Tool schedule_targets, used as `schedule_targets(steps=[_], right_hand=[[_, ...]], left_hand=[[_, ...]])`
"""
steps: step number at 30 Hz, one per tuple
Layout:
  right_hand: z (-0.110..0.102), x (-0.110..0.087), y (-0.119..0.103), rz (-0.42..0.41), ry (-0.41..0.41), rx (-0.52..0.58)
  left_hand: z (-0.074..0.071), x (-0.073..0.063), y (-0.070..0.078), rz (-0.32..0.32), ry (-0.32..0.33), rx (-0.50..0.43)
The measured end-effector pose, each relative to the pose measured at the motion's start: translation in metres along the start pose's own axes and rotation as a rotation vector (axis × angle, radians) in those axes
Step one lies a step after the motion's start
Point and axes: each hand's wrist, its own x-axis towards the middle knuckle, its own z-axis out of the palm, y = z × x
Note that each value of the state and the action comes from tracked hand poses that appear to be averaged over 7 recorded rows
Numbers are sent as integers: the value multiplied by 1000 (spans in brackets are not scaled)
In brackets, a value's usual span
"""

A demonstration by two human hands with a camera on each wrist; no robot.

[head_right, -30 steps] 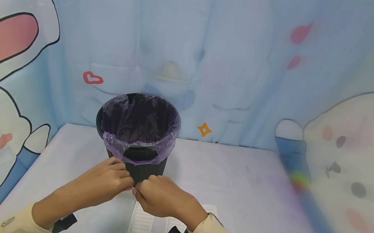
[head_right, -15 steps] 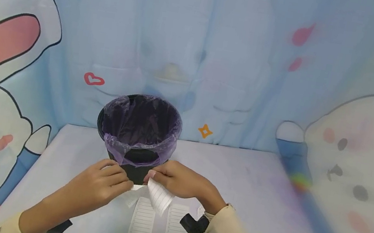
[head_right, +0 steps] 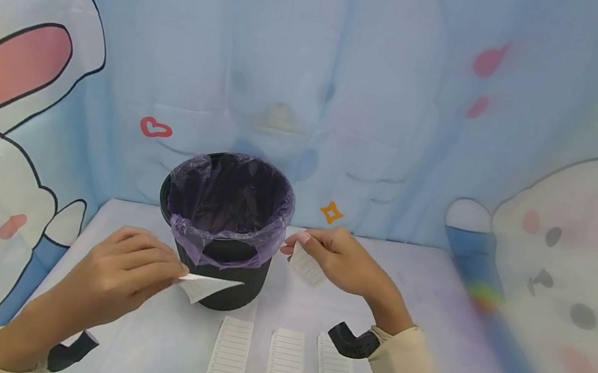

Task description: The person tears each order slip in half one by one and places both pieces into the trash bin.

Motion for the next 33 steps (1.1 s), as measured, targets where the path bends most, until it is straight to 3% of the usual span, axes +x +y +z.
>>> schedule_targets(steps=[3, 10, 14, 17, 20, 25, 29, 33], right_hand=[[-1, 6, -7, -30, 104, -84], [20, 34, -20, -195, 418, -203], [36, 58, -20, -278, 580, -197], [47, 75, -16, -291, 632, -187], [56, 87, -8, -222, 587, -205], [64, 91, 6, -17, 401, -257], [61, 86, 13, 77, 322, -290], [53, 83, 15, 85, 322, -312]], left_hand=[[2, 2, -12, -78, 60, -31], [15, 0, -38, -287, 112, -11], [28, -3, -50, -369, 161, 14], [37, -6, -57, -436, 169, 0], [45, -8, -62, -484, 166, -19], [56, -8, -66, -550, 133, -39], [61, -7, -69, -618, 46, -55], [61, -4, -71, -704, -60, -93]])
